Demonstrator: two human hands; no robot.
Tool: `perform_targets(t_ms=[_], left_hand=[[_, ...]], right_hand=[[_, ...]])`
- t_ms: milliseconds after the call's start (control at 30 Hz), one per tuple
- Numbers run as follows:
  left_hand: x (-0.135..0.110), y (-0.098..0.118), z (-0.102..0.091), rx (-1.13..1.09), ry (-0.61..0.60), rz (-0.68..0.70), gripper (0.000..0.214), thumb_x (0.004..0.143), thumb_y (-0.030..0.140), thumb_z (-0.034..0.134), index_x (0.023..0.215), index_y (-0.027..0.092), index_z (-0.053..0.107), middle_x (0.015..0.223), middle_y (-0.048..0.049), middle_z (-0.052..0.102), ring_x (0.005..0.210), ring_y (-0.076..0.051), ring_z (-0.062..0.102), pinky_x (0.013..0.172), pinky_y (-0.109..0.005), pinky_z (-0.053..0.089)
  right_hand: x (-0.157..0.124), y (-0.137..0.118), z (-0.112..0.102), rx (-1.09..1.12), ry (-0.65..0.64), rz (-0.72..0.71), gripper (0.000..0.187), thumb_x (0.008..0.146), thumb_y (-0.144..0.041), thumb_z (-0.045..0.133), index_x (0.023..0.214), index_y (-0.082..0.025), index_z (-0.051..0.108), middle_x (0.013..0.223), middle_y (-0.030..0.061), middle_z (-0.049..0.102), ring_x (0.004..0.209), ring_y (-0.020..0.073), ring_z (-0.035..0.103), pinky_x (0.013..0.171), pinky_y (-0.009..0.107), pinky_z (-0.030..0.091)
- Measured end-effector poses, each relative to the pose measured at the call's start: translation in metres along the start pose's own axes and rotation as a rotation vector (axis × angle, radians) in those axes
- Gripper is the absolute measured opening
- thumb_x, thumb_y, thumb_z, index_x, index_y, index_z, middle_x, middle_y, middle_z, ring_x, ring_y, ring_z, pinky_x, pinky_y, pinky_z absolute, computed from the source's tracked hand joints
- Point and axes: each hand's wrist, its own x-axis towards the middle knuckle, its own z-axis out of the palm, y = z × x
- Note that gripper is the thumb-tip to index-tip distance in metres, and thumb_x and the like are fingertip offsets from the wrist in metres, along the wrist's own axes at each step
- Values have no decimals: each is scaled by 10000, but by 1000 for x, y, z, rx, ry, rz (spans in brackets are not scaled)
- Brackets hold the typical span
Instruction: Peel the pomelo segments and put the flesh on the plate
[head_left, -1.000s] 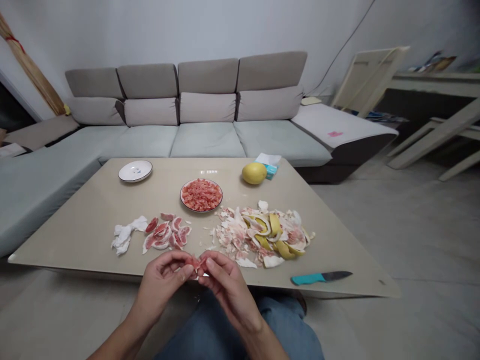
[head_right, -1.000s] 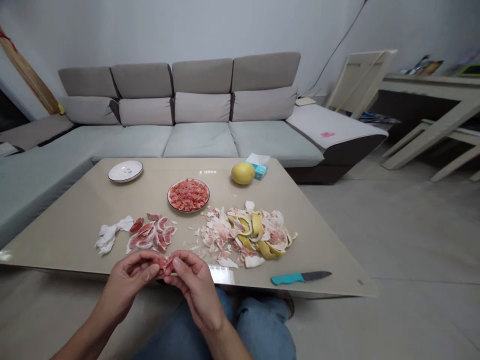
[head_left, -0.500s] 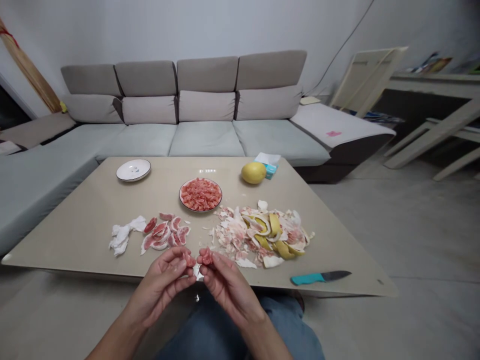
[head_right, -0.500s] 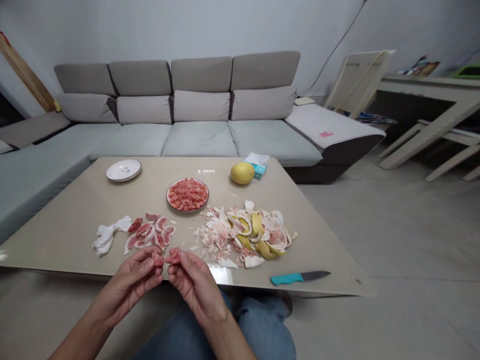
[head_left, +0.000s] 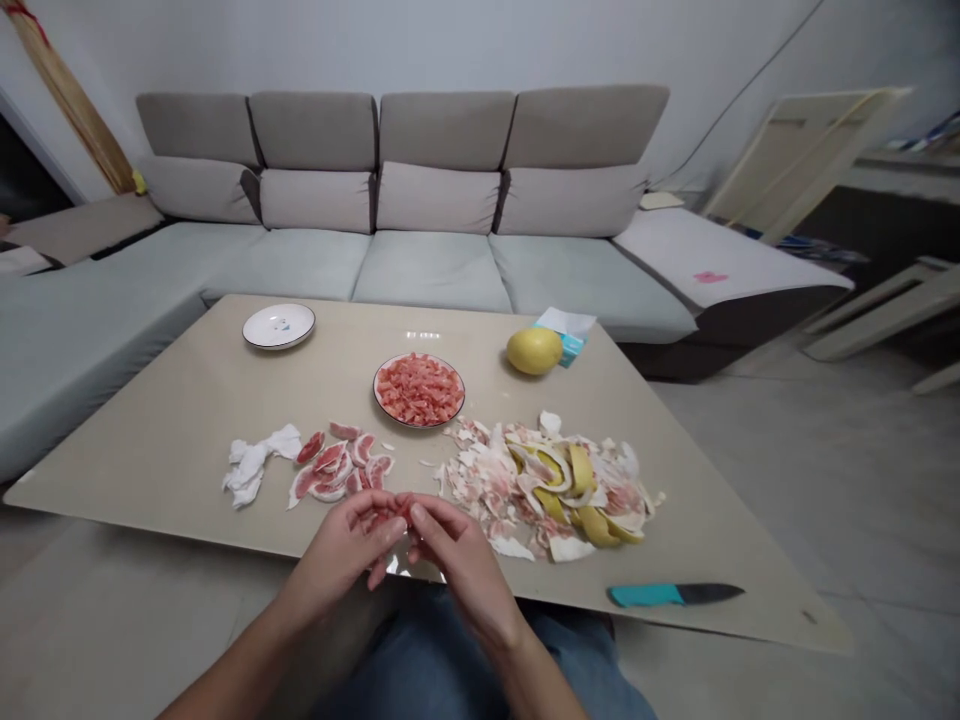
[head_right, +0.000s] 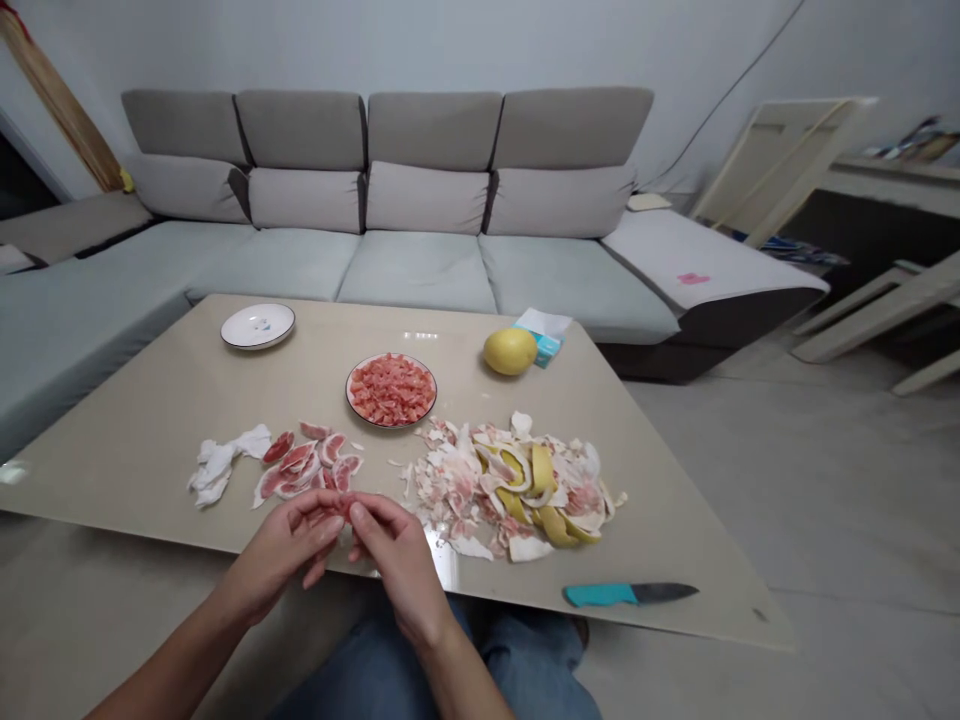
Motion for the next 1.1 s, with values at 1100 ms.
perform_targets(t_ms=[1100], left_hand=[[235,46,-28,475,176,173,300,909,294,584,1184,175,588,1226,-96,605,1022,-236,622,851,-446,537]], right_hand=[[187,-51,-63,-804,391,-477,312,776,-93,525,935,-198,772,1029,73,755,998,238,677,969,360,471]])
